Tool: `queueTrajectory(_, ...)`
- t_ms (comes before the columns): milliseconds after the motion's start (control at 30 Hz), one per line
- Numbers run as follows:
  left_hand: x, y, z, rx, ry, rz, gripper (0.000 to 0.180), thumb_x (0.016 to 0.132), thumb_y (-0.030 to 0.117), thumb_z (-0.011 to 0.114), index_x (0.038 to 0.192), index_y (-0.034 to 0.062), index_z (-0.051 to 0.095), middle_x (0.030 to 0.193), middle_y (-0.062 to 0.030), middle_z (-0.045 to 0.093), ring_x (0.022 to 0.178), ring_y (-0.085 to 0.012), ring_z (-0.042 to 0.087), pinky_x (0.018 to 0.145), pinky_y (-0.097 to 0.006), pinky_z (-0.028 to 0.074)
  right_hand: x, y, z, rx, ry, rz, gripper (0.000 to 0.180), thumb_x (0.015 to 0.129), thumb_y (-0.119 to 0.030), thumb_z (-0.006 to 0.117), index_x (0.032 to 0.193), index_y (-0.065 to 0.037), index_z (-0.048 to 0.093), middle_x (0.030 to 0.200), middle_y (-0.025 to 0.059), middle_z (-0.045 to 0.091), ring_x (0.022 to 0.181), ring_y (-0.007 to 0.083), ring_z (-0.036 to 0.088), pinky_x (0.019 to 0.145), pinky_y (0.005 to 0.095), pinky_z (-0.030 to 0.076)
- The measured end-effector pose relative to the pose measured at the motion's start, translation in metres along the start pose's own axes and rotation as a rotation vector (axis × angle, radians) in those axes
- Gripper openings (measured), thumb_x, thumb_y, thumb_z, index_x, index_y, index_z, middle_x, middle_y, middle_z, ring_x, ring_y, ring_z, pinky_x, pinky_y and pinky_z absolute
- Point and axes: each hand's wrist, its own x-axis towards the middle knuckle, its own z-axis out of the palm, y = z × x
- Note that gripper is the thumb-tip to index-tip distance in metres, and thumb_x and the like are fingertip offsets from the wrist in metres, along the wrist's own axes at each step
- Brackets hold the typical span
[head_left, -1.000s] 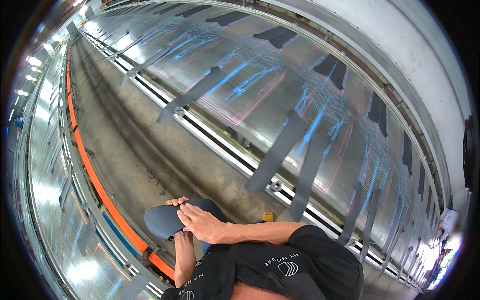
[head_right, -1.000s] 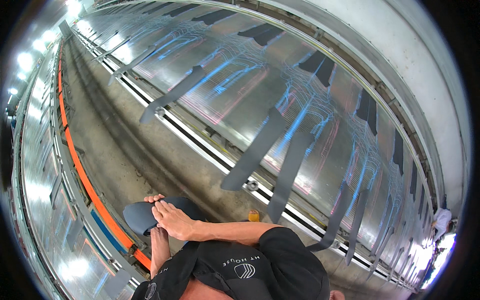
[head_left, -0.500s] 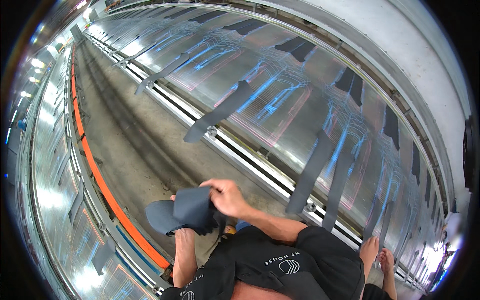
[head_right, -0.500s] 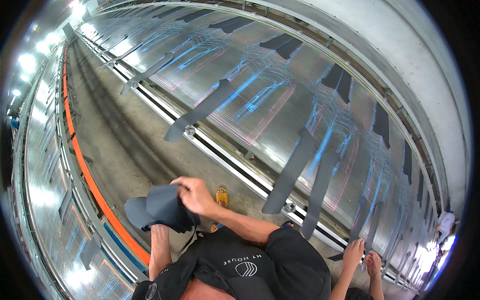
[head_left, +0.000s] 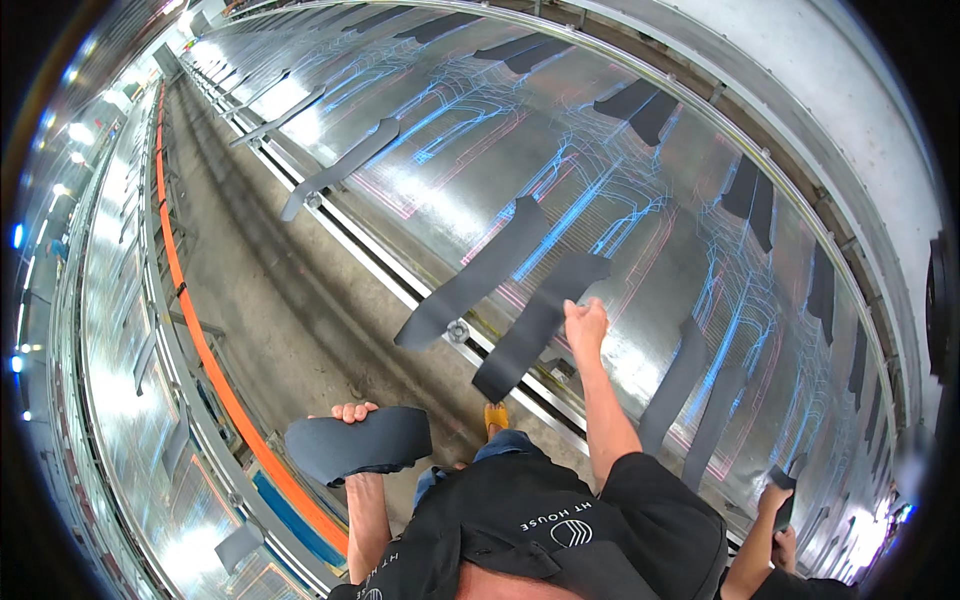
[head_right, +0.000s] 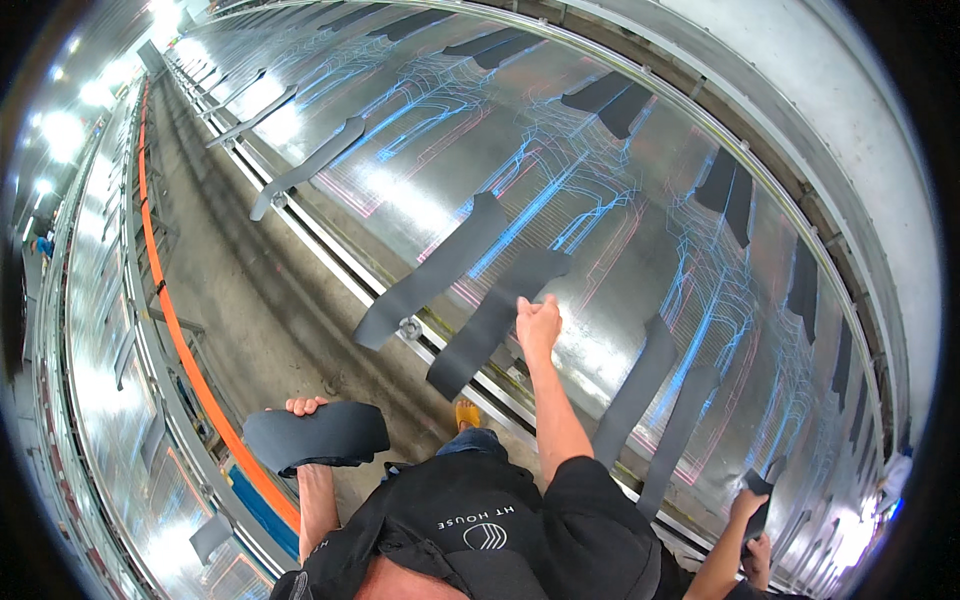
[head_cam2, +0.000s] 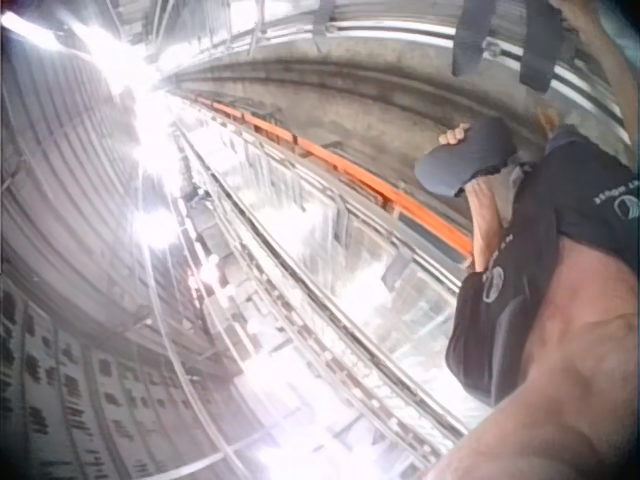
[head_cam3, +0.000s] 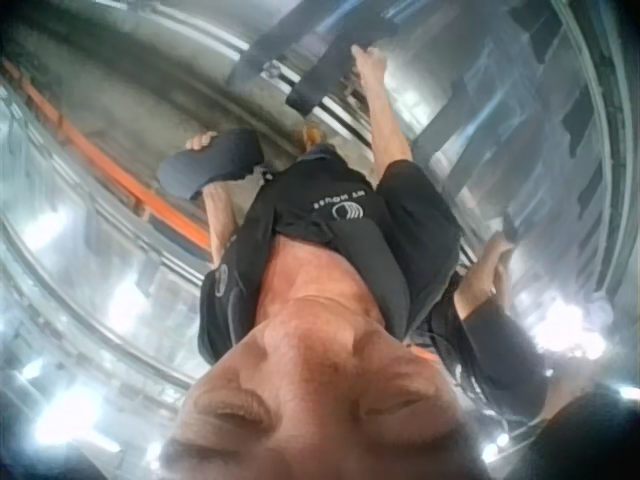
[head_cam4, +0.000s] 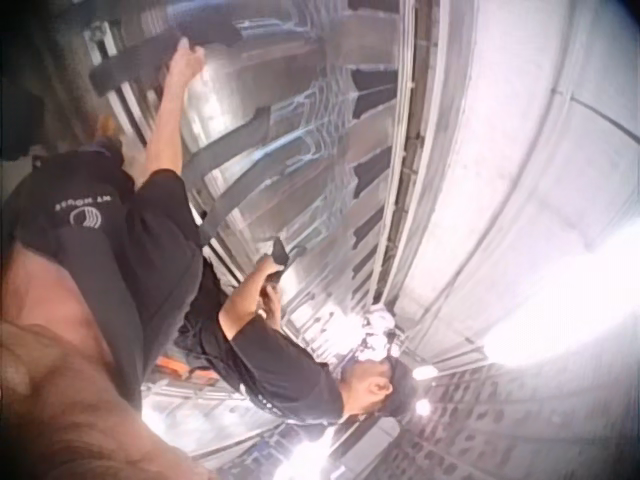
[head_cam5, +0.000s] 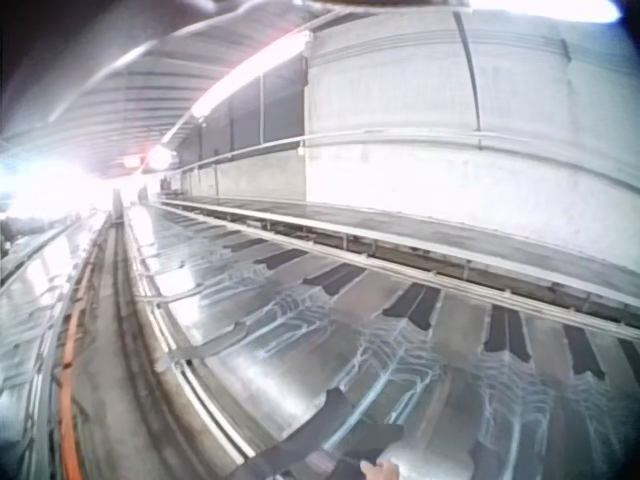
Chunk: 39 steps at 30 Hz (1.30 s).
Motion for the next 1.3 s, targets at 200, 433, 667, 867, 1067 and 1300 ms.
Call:
queueTrajectory(200, 0.038, 0.027, -0.025, -0.004, 0.049, 0.028, 0.052, 0.098, 0.052, 0.037, 0.088, 0.0060, 0.059, 0.080, -0.0084, 0.062, 0.082, -0.0258, 0.059, 0.094, -0.042, 0.044, -0.075, -0.060, 0.030, 0.119, -0.198, -0.534, 0.043, 0.081, -0.022, 0.072, 0.116, 0.000, 0.058, 0.110, 0.0199, 0.060, 0.101, 0.0341, 0.060, 0.086, 0.0405, 0.048)
queueTrajectory(433, 0.100, 0.059, -0.042, 0.111, 0.061, 0.072, 0.028, 0.099, 0.029, 0.043, 0.094, 0.0071, 0.058, 0.086, -0.0067, 0.062, 0.087, -0.0240, 0.058, 0.097, -0.040, 0.044, -0.240, -0.165, 0.147, 0.141, -0.697, -1.279, 0.055, 0.079, -0.012, 0.066, 0.123, 0.012, 0.044, 0.121, 0.0289, 0.049, 0.116, 0.0423, 0.050, 0.099, 0.0450, 0.041)
queueTrajectory(667, 0.166, 0.140, -0.063, -0.011, -0.187, 0.000, 0.019, 0.097, 0.023, 0.047, 0.103, 0.0075, 0.056, 0.092, -0.0066, 0.060, 0.094, -0.0222, 0.056, 0.103, -0.040, 0.038, -0.277, -0.225, 0.219, 0.016, -0.590, -1.406, 0.034, 0.076, -0.010, 0.058, 0.107, 0.004, 0.055, 0.103, 0.0181, 0.057, 0.097, 0.0313, 0.059, 0.086, 0.0370, 0.051)
queueTrajectory(867, 0.207, 0.196, -0.034, 0.063, -0.165, -0.040, 0.019, 0.097, 0.023, 0.045, 0.108, 0.0085, 0.052, 0.095, -0.0037, 0.055, 0.101, -0.0204, 0.050, 0.106, -0.038, 0.033, -0.287, -0.274, 0.270, 0.068, -0.455, -1.435, 0.032, 0.074, -0.007, 0.062, 0.105, 0.000, 0.056, 0.109, 0.0157, 0.060, 0.103, 0.0313, 0.060, 0.087, 0.0383, 0.052)
queueTrajectory(1067, 0.272, 0.233, -0.069, -0.085, -0.298, -0.115, 0.019, 0.097, 0.023, 0.046, 0.108, 0.0084, 0.051, 0.097, -0.0042, 0.056, 0.101, -0.0208, 0.051, 0.104, -0.037, 0.035, -0.239, -0.339, 0.290, 0.610, -0.757, -0.802, 0.036, 0.072, 0.016, 0.053, 0.101, -0.002, 0.063, 0.098, 0.0125, 0.065, 0.092, 0.0232, 0.063, 0.083, 0.0306, 0.049)
queueTrajectory(1300, 0.339, 0.262, -0.075, -0.029, -0.134, 0.039, 0.023, 0.097, 0.023, 0.045, 0.095, 0.0061, 0.059, 0.087, -0.0079, 0.063, 0.087, -0.0247, 0.058, 0.100, -0.040, 0.041, -0.023, -0.343, 0.344, 1.213, -0.425, 0.168, 0.014, 0.086, -0.003, 0.062, 0.100, -0.002, 0.065, 0.085, 0.0040, 0.065, 0.075, 0.0141, 0.059, 0.069, 0.0290, 0.047)
